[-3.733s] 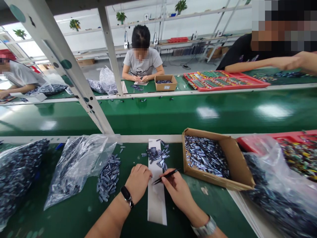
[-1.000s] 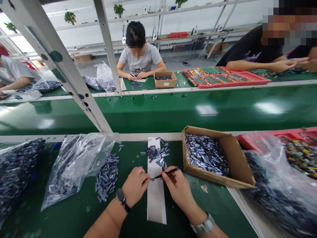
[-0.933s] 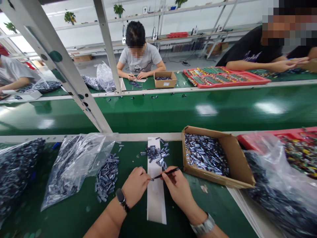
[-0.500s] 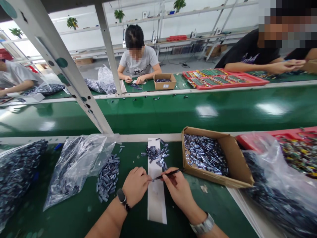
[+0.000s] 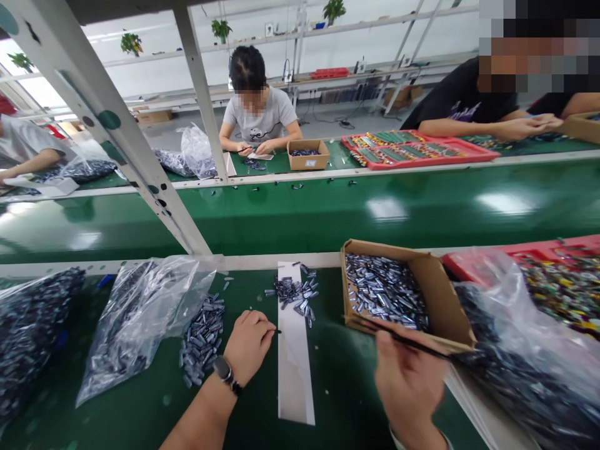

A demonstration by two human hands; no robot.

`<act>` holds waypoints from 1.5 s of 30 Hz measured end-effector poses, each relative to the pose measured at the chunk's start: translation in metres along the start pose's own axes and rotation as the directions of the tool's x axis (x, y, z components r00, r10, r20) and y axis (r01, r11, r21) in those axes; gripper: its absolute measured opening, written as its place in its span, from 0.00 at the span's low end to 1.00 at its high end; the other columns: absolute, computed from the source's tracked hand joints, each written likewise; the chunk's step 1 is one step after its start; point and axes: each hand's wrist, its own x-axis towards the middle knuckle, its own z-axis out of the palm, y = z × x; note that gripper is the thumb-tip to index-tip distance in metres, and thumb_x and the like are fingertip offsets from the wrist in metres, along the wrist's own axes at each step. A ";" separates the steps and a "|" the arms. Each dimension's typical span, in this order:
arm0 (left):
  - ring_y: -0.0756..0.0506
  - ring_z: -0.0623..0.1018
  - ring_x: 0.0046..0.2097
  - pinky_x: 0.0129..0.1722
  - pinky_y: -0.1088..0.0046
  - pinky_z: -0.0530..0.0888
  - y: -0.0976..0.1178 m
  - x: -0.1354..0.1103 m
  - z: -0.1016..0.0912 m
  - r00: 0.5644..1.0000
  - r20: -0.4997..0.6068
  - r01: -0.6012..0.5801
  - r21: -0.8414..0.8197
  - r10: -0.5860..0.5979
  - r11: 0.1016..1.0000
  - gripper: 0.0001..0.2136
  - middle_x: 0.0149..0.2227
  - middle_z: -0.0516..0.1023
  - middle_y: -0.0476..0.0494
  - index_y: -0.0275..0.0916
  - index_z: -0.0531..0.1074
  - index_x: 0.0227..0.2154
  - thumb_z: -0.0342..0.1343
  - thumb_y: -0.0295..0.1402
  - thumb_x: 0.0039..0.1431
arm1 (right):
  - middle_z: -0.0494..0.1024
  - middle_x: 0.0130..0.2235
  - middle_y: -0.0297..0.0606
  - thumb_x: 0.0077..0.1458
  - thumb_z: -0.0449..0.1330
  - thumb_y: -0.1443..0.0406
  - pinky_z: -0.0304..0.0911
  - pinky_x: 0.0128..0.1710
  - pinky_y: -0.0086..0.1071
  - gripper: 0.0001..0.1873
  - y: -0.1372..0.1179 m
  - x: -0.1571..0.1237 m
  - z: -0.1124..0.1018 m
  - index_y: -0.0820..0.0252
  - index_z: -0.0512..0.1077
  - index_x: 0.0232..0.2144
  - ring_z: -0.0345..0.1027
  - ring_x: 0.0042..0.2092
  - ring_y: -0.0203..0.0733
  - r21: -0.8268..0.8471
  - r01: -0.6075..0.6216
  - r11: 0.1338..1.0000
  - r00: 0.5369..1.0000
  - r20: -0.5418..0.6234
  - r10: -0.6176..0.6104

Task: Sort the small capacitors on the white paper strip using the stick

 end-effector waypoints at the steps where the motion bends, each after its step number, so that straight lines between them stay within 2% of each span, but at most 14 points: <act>1: 0.38 0.87 0.49 0.59 0.57 0.88 0.002 0.000 0.000 1.000 0.022 -0.022 0.001 0.022 1.000 0.14 0.45 0.88 0.44 0.48 0.95 0.49 0.68 0.22 0.80 | 0.93 0.44 0.46 0.57 0.90 0.40 0.96 0.49 0.57 0.31 0.003 0.002 0.007 0.41 0.84 0.51 0.96 0.51 0.71 0.001 -0.003 1.000 1.000 0.001 0.003; 4: 0.39 0.88 0.49 0.56 0.61 0.87 0.006 -0.002 0.001 0.993 0.083 -0.088 0.019 0.086 0.996 0.15 0.46 0.89 0.43 0.49 0.95 0.51 0.68 0.21 0.80 | 0.92 0.40 0.44 0.56 0.90 0.39 0.96 0.47 0.56 0.30 0.020 0.004 0.027 0.41 0.83 0.48 0.96 0.47 0.69 0.010 -0.025 1.000 1.000 0.010 0.025; 7: 0.39 0.88 0.49 0.53 0.61 0.86 0.007 -0.003 0.005 0.990 0.079 -0.115 0.025 0.113 0.993 0.14 0.46 0.89 0.42 0.48 0.95 0.51 0.68 0.21 0.80 | 0.92 0.37 0.44 0.61 0.84 0.32 0.96 0.43 0.54 0.29 0.050 -0.001 0.039 0.41 0.81 0.42 0.94 0.41 0.66 0.046 -0.072 0.996 0.997 0.036 0.071; 10: 0.39 0.87 0.48 0.52 0.61 0.86 0.005 -0.003 0.011 0.993 0.041 -0.108 0.013 0.107 0.994 0.12 0.45 0.88 0.43 0.48 0.95 0.48 0.71 0.23 0.78 | 0.94 0.39 0.47 0.65 0.78 0.28 0.95 0.44 0.54 0.31 0.077 -0.007 0.043 0.42 0.80 0.41 0.95 0.40 0.64 0.055 -0.096 0.994 0.994 0.057 0.093; 13: 0.40 0.86 0.47 0.51 0.61 0.85 0.002 -0.003 0.015 0.993 0.038 -0.109 0.020 0.108 0.994 0.08 0.44 0.87 0.44 0.48 0.95 0.45 0.74 0.26 0.78 | 0.95 0.41 0.48 0.66 0.77 0.27 0.95 0.46 0.55 0.32 0.091 -0.010 0.043 0.44 0.81 0.42 0.95 0.42 0.64 0.027 -0.092 0.995 0.994 0.068 0.090; 20: 0.39 0.85 0.49 0.50 0.62 0.82 0.005 -0.009 0.011 0.992 0.047 -0.120 0.107 0.116 0.987 0.07 0.44 0.85 0.44 0.48 0.95 0.47 0.75 0.27 0.80 | 0.95 0.39 0.48 0.66 0.76 0.27 0.95 0.45 0.58 0.31 0.084 -0.007 0.043 0.43 0.82 0.41 0.94 0.40 0.67 -0.012 -0.103 0.995 0.991 0.080 0.104; 29: 0.39 0.84 0.47 0.51 0.61 0.84 0.004 -0.007 0.012 0.991 0.081 -0.112 0.063 0.106 0.992 0.09 0.44 0.85 0.44 0.48 0.96 0.48 0.72 0.27 0.81 | 0.94 0.35 0.47 0.63 0.77 0.25 0.93 0.40 0.56 0.32 0.071 -0.005 0.046 0.40 0.82 0.38 0.94 0.37 0.67 -0.031 -0.100 0.995 0.992 0.079 0.102; 37: 0.40 0.83 0.46 0.49 0.62 0.82 0.002 -0.009 0.016 0.993 0.054 -0.110 0.033 0.108 0.993 0.10 0.43 0.84 0.44 0.47 0.96 0.47 0.72 0.25 0.79 | 0.94 0.37 0.46 0.59 0.78 0.20 0.94 0.41 0.57 0.39 0.086 -0.003 0.045 0.41 0.80 0.41 0.95 0.36 0.66 0.111 -0.168 0.980 0.986 -0.004 0.170; 45: 0.41 0.82 0.44 0.47 0.63 0.82 0.001 -0.011 0.020 0.988 -0.002 -0.151 0.043 0.151 0.988 0.10 0.42 0.82 0.46 0.47 0.95 0.45 0.73 0.24 0.76 | 0.93 0.36 0.46 0.58 0.76 0.19 0.94 0.42 0.57 0.40 0.084 -0.003 0.048 0.42 0.79 0.40 0.95 0.37 0.66 0.072 -0.165 0.984 0.986 0.010 0.164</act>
